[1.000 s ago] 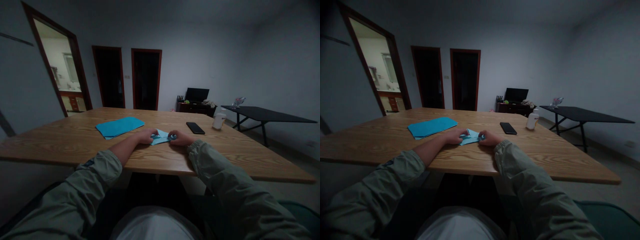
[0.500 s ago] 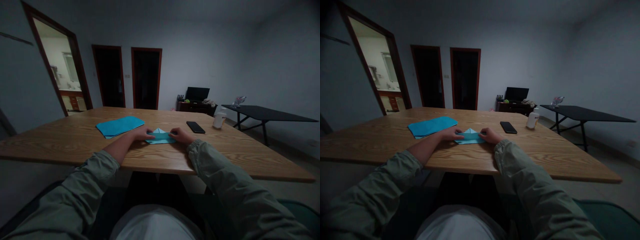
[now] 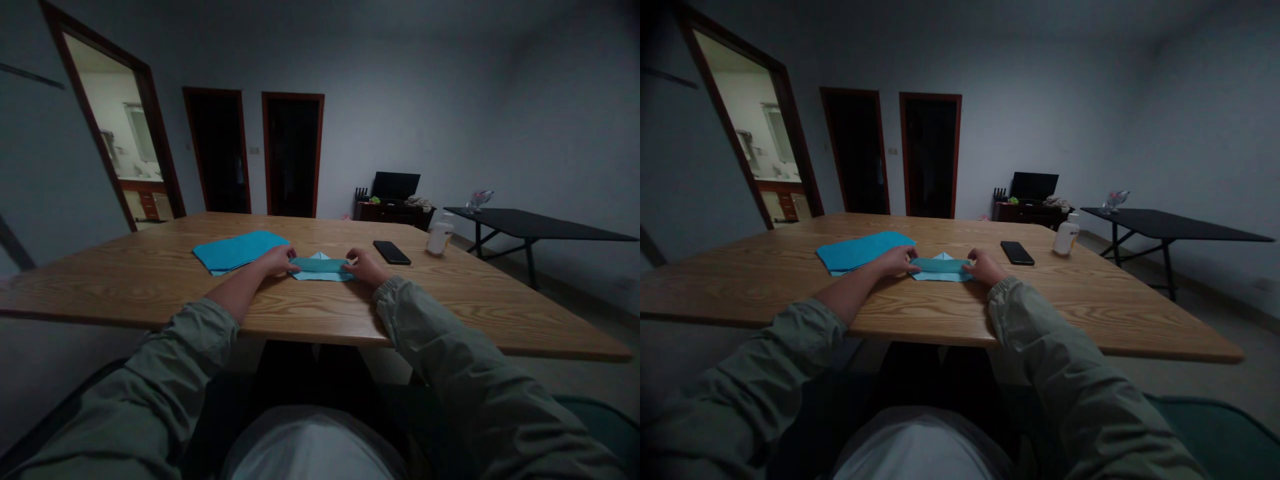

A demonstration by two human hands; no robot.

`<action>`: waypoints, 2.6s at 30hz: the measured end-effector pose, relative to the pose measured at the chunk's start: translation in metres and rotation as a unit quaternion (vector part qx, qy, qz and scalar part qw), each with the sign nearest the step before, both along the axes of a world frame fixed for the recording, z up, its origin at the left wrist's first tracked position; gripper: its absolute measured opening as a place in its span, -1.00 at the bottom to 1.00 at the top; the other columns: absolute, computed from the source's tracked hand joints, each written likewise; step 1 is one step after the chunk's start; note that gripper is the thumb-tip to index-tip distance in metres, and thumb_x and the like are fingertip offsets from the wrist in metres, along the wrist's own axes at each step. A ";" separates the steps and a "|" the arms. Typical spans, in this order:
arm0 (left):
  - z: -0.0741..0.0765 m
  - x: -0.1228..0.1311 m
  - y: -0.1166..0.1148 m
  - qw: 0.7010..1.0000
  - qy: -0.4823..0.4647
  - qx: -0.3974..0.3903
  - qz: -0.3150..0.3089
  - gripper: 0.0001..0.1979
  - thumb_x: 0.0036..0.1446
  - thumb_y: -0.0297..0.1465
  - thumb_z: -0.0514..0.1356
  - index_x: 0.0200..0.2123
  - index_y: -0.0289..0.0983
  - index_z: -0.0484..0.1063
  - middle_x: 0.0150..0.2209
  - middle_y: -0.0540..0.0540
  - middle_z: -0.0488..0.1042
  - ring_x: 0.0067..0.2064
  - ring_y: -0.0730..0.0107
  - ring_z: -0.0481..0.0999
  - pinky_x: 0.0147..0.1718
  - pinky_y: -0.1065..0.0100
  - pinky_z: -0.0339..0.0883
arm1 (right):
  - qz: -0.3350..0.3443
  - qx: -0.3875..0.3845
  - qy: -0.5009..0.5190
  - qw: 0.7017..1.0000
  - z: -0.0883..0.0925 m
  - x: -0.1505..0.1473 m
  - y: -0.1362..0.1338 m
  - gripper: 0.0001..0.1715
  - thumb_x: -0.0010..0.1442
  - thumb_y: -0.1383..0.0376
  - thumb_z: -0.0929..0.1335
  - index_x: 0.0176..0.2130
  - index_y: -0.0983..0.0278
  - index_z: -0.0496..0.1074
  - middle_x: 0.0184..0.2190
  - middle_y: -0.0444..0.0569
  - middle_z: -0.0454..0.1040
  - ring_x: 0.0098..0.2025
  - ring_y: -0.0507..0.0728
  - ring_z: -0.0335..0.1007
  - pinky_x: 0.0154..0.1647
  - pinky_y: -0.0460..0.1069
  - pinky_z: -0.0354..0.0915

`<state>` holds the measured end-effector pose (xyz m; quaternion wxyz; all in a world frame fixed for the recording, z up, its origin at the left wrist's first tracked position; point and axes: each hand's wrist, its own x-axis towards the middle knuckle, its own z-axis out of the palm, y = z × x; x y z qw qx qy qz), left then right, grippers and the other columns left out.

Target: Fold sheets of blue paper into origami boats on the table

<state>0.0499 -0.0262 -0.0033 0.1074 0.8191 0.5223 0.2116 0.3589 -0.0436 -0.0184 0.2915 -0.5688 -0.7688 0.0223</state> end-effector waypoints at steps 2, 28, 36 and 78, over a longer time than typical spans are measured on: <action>0.001 0.001 -0.001 1.000 0.027 0.006 -0.001 -0.58 -0.11 -0.17 0.34 -0.19 -0.28 0.51 -0.18 -0.11 0.54 -0.20 0.27 0.48 -0.30 0.40 0.30 | -0.017 0.002 -0.035 0.999 0.002 0.000 -0.001 -0.62 0.07 0.11 0.42 -0.19 0.32 0.49 -0.20 0.07 0.52 -0.26 0.12 0.42 -0.24 -0.05 0.28; -0.003 0.012 0.001 0.998 0.027 -0.049 0.024 -0.34 -0.10 -0.10 0.33 0.06 -0.29 0.42 -0.10 -0.18 0.56 -0.18 0.24 0.54 -0.31 0.40 0.33 | 0.007 -0.057 -0.081 0.995 0.006 -0.007 -0.007 -0.55 0.17 0.01 0.34 -0.17 0.30 0.56 -0.28 0.07 0.57 -0.33 0.12 0.44 -0.33 -0.06 0.23; 0.003 0.006 0.003 0.988 -0.006 -0.152 -0.037 -0.52 -0.28 -0.11 0.40 -0.28 -0.27 0.56 -0.30 -0.05 0.58 -0.23 0.27 0.50 -0.35 0.42 0.28 | 0.038 -0.142 -0.016 0.989 0.011 -0.008 -0.011 -0.44 0.03 -0.04 0.44 -0.15 0.33 0.52 -0.24 0.06 0.55 -0.28 0.13 0.43 -0.30 -0.06 0.26; 0.006 0.015 -0.014 0.989 -0.124 -0.061 -0.057 -0.37 -0.10 -0.27 0.36 0.09 -0.21 0.40 -0.07 -0.15 0.50 -0.22 0.30 0.51 -0.24 0.36 0.37 | -0.047 -0.062 0.039 0.996 0.013 -0.010 -0.004 -0.73 0.06 0.43 0.38 -0.18 0.33 0.51 -0.34 0.01 0.55 -0.39 0.04 0.39 -0.45 -0.13 0.20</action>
